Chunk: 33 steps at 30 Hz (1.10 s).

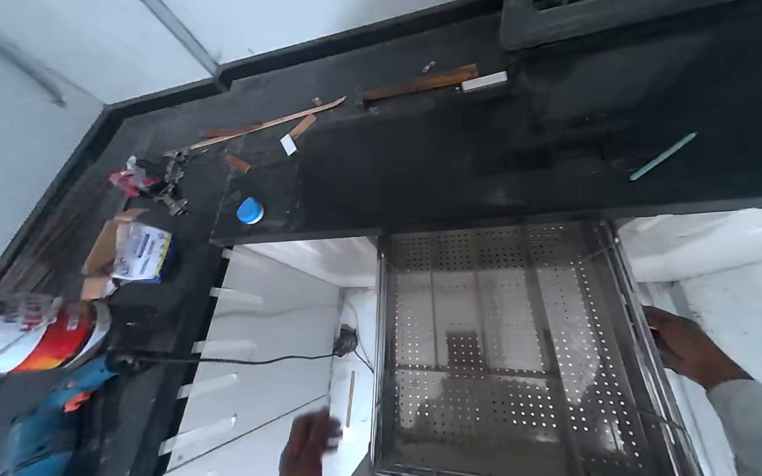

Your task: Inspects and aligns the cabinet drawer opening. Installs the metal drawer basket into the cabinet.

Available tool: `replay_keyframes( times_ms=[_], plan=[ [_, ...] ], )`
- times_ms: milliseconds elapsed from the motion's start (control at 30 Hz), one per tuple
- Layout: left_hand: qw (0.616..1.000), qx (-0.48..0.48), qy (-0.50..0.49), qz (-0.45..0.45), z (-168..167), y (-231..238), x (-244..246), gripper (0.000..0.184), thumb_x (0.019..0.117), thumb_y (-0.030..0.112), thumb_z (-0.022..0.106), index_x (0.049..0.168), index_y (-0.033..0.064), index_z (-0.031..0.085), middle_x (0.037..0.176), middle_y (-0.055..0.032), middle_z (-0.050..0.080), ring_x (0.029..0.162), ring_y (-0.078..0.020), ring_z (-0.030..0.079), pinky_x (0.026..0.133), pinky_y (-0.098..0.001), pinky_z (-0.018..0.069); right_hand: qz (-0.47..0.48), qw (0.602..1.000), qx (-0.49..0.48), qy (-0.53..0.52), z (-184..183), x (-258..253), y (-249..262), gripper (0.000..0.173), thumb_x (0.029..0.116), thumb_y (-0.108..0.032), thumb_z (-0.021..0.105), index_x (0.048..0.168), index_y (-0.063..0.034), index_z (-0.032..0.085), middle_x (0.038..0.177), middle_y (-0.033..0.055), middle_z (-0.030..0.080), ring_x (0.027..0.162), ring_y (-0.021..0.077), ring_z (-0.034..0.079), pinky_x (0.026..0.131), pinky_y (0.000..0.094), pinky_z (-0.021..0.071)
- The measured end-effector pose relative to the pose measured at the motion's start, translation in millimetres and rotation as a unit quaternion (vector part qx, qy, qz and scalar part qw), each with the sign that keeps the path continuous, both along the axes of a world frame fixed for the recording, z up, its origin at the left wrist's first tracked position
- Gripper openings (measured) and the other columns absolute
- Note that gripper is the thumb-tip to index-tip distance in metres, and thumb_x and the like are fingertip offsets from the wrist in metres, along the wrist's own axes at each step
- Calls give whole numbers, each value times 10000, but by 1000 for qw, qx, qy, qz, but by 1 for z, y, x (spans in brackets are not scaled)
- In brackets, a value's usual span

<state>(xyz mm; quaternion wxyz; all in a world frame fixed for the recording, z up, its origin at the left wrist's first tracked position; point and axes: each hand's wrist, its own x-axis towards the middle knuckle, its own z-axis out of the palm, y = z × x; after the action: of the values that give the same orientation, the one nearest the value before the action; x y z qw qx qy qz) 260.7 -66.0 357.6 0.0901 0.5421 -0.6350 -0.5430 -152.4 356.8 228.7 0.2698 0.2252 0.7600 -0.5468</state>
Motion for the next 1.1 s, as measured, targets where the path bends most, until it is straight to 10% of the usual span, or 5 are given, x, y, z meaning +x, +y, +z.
replay_keyframes(
  times_ms=[133, 367, 533, 667, 1100],
  plan=[
    [995, 82, -46, 11, -70, -53, -119, 439, 1097, 253, 500, 1367, -92, 525, 1291, -279, 621, 1167, -351, 616, 973, -500, 504, 18, 1000, 2, -13, -7, -2, 3, 277, 1100, -250, 436, 1247, -76, 594, 892, 34, 654, 712, 86, 627, 618, 274, 534],
    [991, -27, -119, -56, -99, -55, -224, 405, 1116, 259, 452, 1331, -55, 591, 1273, -307, 631, 1211, -418, 600, 1057, -567, 446, 17, 998, -36, -48, -3, -6, -11, 388, 1118, -380, 322, 1296, -142, 572, 960, 30, 672, 805, 116, 662, 675, 329, 566],
    [961, -163, -215, -57, -79, -24, -235, 331, 1074, 226, 545, 1278, -15, 645, 1156, -266, 705, 1124, -445, 662, 993, -619, 477, 39, 998, -13, -47, 2, -2, -15, 386, 1130, -307, 313, 1385, -109, 526, 1080, 77, 659, 900, 145, 649, 771, 367, 558],
    [950, -205, -234, -24, -78, -19, -239, 338, 1042, 234, 604, 1274, -9, 645, 1113, -248, 724, 1084, -444, 683, 950, -633, 489, 32, 999, -24, 6, 2, -19, -14, 212, 1076, -77, 466, 1210, -24, 622, 965, 60, 679, 814, 104, 642, 718, 298, 546],
    [978, -99, -184, -23, -86, -49, -248, 380, 1032, 187, 636, 1312, -67, 589, 1200, -282, 667, 1144, -413, 626, 998, -579, 456, 27, 997, -50, -60, 15, -33, -6, 155, 1055, -111, 539, 1142, -48, 651, 830, 39, 695, 675, 100, 662, 600, 252, 556]
  ],
)
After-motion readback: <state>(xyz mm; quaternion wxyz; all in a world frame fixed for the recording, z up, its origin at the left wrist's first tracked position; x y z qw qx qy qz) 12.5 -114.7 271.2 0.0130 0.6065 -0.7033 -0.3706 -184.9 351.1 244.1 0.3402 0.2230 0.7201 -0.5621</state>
